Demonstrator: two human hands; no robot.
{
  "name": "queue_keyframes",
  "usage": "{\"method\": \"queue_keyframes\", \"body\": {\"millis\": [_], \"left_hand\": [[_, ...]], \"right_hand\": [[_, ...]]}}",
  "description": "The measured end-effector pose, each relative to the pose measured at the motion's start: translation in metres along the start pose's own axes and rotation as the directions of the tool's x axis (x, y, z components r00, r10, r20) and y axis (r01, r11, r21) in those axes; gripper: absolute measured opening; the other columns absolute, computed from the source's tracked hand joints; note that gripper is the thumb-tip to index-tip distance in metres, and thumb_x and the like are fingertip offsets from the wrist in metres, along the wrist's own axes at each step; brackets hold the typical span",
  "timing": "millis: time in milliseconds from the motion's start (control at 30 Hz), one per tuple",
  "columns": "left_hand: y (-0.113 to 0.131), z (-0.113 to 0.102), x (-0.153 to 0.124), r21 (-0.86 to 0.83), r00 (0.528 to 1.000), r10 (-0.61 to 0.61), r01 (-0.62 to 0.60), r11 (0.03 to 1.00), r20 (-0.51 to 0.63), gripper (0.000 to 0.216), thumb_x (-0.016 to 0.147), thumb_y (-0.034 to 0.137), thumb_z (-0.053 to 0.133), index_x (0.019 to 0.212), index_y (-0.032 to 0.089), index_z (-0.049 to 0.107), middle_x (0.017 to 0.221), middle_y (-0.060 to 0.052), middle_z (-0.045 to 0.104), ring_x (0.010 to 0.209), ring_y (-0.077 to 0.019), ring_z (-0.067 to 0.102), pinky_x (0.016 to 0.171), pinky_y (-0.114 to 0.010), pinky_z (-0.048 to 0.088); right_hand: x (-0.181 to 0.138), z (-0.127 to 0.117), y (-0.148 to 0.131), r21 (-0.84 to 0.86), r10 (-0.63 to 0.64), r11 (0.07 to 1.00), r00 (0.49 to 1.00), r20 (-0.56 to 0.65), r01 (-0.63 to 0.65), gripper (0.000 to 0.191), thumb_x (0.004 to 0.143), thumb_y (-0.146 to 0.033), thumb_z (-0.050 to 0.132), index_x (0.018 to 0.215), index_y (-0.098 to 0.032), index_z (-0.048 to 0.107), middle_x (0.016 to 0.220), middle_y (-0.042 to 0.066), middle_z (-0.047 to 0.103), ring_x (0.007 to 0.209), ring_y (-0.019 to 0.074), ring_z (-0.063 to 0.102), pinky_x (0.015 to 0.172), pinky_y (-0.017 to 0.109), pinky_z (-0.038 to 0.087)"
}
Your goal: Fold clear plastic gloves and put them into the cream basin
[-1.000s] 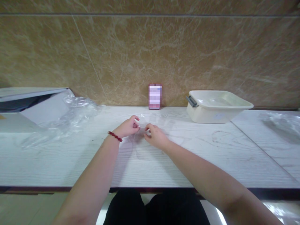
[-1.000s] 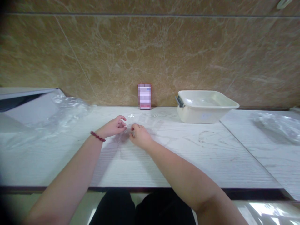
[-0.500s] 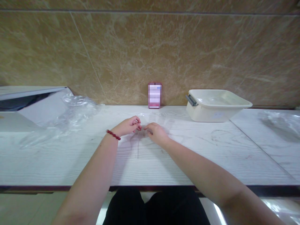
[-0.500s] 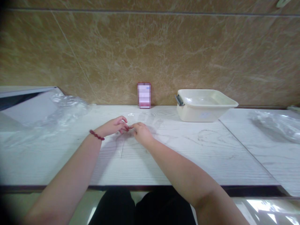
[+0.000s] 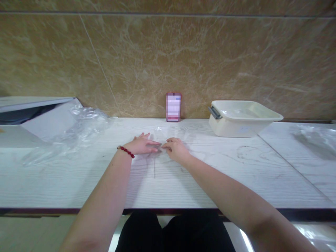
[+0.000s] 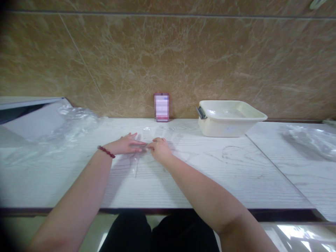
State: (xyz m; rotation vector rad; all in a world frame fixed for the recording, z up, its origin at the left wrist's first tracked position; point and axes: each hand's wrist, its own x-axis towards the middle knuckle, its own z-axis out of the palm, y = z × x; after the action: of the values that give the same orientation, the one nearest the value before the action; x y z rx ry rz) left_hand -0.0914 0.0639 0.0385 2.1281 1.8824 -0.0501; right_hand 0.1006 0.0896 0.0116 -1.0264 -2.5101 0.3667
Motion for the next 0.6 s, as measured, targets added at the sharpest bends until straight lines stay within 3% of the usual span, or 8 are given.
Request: {"method": "queue_keyframes", "body": {"millis": [200, 400, 600], "left_hand": [[-0.002, 0.001, 0.000, 0.011, 0.997, -0.023, 0.022, 1.000, 0.076, 0.059, 0.057, 0.066, 0.047, 0.111, 0.042, 0.045, 0.135, -0.004, 0.024, 0.122, -0.0383, 0.010, 0.091, -0.055, 0.011], [-0.002, 0.000, 0.000, -0.008, 0.997, 0.006, -0.005, 1.000, 0.076, 0.060, 0.055, 0.065, 0.049, 0.110, 0.042, 0.047, 0.128, -0.004, 0.033, 0.119, -0.0380, 0.016, 0.091, -0.054, 0.013], [-0.003, 0.002, 0.001, -0.024, 0.997, 0.026, -0.025, 0.999, 0.074, 0.058, 0.059, 0.065, 0.045, 0.111, 0.042, 0.045, 0.133, -0.004, 0.027, 0.121, -0.0380, 0.012, 0.091, -0.055, 0.012]], "right_hand": [[0.001, -0.006, 0.009, -0.012, 0.065, 0.998, 0.995, -0.077, -0.066, 0.024, 0.072, -0.012, 0.047, 0.082, -0.024, 0.065, 0.097, 0.004, 0.055, 0.091, 0.0145, 0.045, 0.084, 0.029, 0.032], [0.003, -0.008, 0.015, -0.049, 0.046, 0.998, 0.999, -0.010, -0.046, 0.023, 0.072, -0.011, 0.047, 0.073, -0.023, 0.066, 0.092, 0.004, 0.057, 0.090, 0.0152, 0.046, 0.083, 0.030, 0.031], [0.004, -0.007, 0.016, -0.031, 0.092, 0.995, 0.996, 0.000, -0.092, 0.024, 0.074, -0.012, 0.043, 0.079, -0.021, 0.065, 0.085, 0.004, 0.059, 0.084, 0.0138, 0.050, 0.081, 0.027, 0.033]]}}
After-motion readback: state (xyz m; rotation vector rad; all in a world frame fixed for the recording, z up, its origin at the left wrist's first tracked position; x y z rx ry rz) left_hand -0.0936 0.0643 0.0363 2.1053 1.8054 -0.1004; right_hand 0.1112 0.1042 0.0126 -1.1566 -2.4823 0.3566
